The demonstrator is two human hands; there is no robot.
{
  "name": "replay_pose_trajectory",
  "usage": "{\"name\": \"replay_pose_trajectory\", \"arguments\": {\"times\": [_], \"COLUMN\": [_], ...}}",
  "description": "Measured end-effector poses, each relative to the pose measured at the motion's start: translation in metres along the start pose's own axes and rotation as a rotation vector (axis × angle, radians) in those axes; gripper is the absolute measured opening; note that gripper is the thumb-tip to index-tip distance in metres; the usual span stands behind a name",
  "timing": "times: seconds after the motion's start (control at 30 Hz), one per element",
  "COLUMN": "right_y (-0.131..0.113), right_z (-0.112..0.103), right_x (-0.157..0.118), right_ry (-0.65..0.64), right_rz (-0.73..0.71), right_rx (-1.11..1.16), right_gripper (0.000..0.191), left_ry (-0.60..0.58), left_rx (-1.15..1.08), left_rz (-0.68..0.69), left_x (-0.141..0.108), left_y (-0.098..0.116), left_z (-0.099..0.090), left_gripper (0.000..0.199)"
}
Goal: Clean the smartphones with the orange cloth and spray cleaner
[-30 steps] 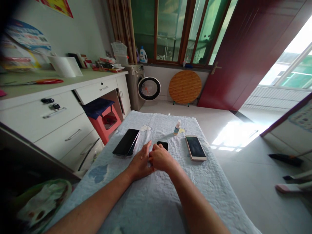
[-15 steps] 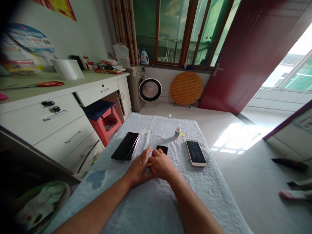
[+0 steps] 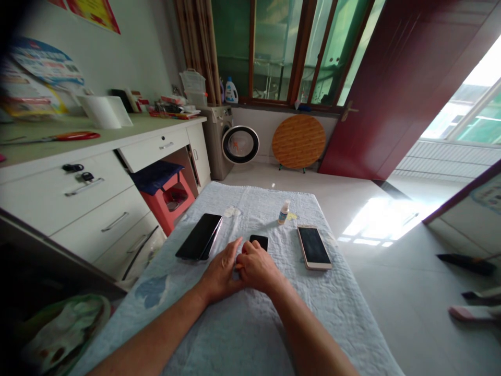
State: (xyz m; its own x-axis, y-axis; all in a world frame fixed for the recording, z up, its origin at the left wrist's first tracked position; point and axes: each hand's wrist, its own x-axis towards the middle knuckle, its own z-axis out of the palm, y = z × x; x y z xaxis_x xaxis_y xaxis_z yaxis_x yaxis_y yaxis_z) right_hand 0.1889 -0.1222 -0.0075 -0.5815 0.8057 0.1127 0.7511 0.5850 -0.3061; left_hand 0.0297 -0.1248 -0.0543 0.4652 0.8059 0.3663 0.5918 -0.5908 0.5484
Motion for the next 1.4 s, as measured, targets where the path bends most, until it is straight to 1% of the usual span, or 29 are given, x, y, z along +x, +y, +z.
{"name": "replay_pose_trajectory", "arguments": {"times": [0.2,0.4,0.6,0.73,0.83,0.9,0.97,1.07,1.13,1.2,1.4], "right_y": [0.000,0.001,0.008,0.012,0.012,0.013,0.015,0.023,0.029,0.034,0.040], "right_z": [0.003,0.006,0.013,0.016,0.014,0.012,0.009,0.008,0.008,0.010,0.015], "right_x": [0.000,0.000,0.002,0.004,0.003,0.002,0.001,0.000,0.000,0.000,0.003], "right_ry": [0.008,0.025,0.075,0.099,0.125,0.169,0.237,0.349,0.391,0.401,0.393], "right_rz": [0.020,0.010,-0.040,-0.012,-0.014,0.007,0.058,0.168,0.227,0.250,0.234], "right_rx": [0.001,0.011,0.033,0.050,0.110,0.171,0.215,0.221,0.209,0.199,0.222], "right_gripper": [0.011,0.010,0.010,0.011,0.014,0.016,0.018,0.018,0.017,0.018,0.018], "left_ry": [-0.001,0.002,-0.017,-0.025,-0.027,-0.029,-0.041,-0.062,-0.062,-0.063,-0.055], "left_rx": [0.016,-0.006,0.036,0.069,0.092,0.103,0.107,0.104,0.102,0.103,0.107], "left_rz": [-0.008,-0.004,-0.028,-0.024,-0.026,-0.033,-0.044,-0.059,-0.065,-0.071,-0.071], "left_x": [0.000,0.000,0.001,0.001,0.000,-0.001,-0.002,-0.002,-0.002,-0.001,-0.002], "left_y": [-0.002,0.000,0.001,-0.001,-0.003,-0.004,-0.005,-0.005,-0.004,-0.004,-0.005], "left_z": [0.003,0.001,0.000,0.002,0.004,0.005,0.005,0.004,0.004,0.004,0.005], "left_gripper": [0.098,0.096,0.094,0.094,0.092,0.092,0.093,0.095,0.095,0.095,0.094]}}
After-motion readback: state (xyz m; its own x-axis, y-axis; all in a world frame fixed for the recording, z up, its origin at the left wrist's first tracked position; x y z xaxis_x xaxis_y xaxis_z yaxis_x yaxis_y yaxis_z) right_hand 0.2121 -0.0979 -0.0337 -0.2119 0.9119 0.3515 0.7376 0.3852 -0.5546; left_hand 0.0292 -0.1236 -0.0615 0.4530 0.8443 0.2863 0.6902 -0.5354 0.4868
